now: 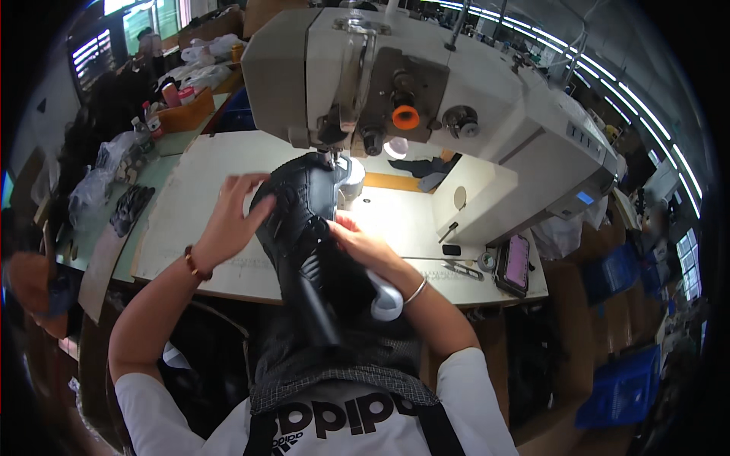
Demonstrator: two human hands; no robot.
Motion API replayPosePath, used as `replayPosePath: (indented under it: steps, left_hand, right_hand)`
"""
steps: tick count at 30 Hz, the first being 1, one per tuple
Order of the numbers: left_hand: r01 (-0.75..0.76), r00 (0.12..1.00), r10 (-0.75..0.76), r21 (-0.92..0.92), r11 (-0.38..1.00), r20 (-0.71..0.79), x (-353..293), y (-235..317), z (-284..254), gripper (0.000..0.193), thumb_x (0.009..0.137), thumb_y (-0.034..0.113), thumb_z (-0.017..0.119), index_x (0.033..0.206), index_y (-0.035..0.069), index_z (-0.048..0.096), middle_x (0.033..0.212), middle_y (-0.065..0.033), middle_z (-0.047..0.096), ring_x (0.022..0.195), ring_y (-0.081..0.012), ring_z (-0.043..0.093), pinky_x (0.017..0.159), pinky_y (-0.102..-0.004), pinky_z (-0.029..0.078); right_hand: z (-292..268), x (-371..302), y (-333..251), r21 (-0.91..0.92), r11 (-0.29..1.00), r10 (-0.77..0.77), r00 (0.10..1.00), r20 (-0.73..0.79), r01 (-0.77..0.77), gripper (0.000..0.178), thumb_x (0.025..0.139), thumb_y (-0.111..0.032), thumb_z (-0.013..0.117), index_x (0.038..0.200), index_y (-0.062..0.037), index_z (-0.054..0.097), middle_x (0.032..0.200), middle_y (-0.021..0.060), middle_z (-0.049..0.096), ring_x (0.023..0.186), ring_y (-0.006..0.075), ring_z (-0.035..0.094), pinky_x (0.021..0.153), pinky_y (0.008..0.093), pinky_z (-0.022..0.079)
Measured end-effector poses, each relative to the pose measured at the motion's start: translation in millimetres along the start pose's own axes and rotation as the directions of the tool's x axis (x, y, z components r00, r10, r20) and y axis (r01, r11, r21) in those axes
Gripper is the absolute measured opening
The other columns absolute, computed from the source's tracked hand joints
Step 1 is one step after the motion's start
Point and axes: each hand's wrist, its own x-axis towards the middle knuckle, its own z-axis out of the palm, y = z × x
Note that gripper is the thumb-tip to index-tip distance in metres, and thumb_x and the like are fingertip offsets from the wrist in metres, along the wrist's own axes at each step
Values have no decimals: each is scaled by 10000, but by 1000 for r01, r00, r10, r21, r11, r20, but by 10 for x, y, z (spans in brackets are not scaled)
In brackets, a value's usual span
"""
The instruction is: The person takes shoe upper pieces from a box and stitches them together using a sewing machine.
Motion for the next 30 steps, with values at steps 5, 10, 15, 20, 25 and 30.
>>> replayPosePath:
  steps: [5,10,15,20,25,30]
  left_hand:
    - [-6,999,11,-101,995,51,813,-216,120,345,903,248,708,1171,32,682,1084,-101,695,1054,-207,620,961,-336,467]
    - [42,850,162,-371,928,502,1287,-195,258,349,892,248,742,1137,9,676,1063,-72,712,1000,-165,636,899,-304,495]
    - [310,814,19,-461,831,581,1306,-243,333,346,866,229,784,1127,20,695,1096,-61,705,1008,-151,621,902,-294,497]
    - [212,892,40,-494,843,451,1229,-313,417,344,836,206,804,1087,7,679,1020,-57,685,936,-149,615,846,-299,511]
    - [207,919,58,-604,770,390,1200,-360,462,282,812,165,807,1010,12,677,918,-44,670,856,-131,611,757,-300,524]
    - [129,932,142,-671,730,333,1182,-405,502,214,819,79,768,1002,12,678,915,-38,677,837,-114,622,739,-292,524]
  right_hand:
    - [222,-6,132,45,999,-13,992,-127,19,381,1026,-283,587,728,-77,468,639,-42,451,592,57,421,529,262,370]
    - [294,-106,-18,9,1000,-15,983,-182,17,394,1023,-245,597,704,-52,471,588,-24,416,559,77,366,503,286,346]
    - [446,-181,-156,-170,981,-140,943,-302,91,395,1019,-212,596,697,-11,486,551,59,402,519,126,358,493,331,350]
    - [390,-193,-196,-158,987,-57,968,-243,18,414,1012,-207,603,683,-1,458,548,80,379,523,136,331,488,345,333]
    - [342,-198,-227,-141,990,-46,971,-235,13,414,1009,-209,606,685,-3,451,550,83,376,523,150,324,494,349,335]
    - [317,-217,-249,-140,990,-13,975,-221,-19,408,1008,-209,605,691,-3,452,555,84,373,528,156,333,505,349,342]
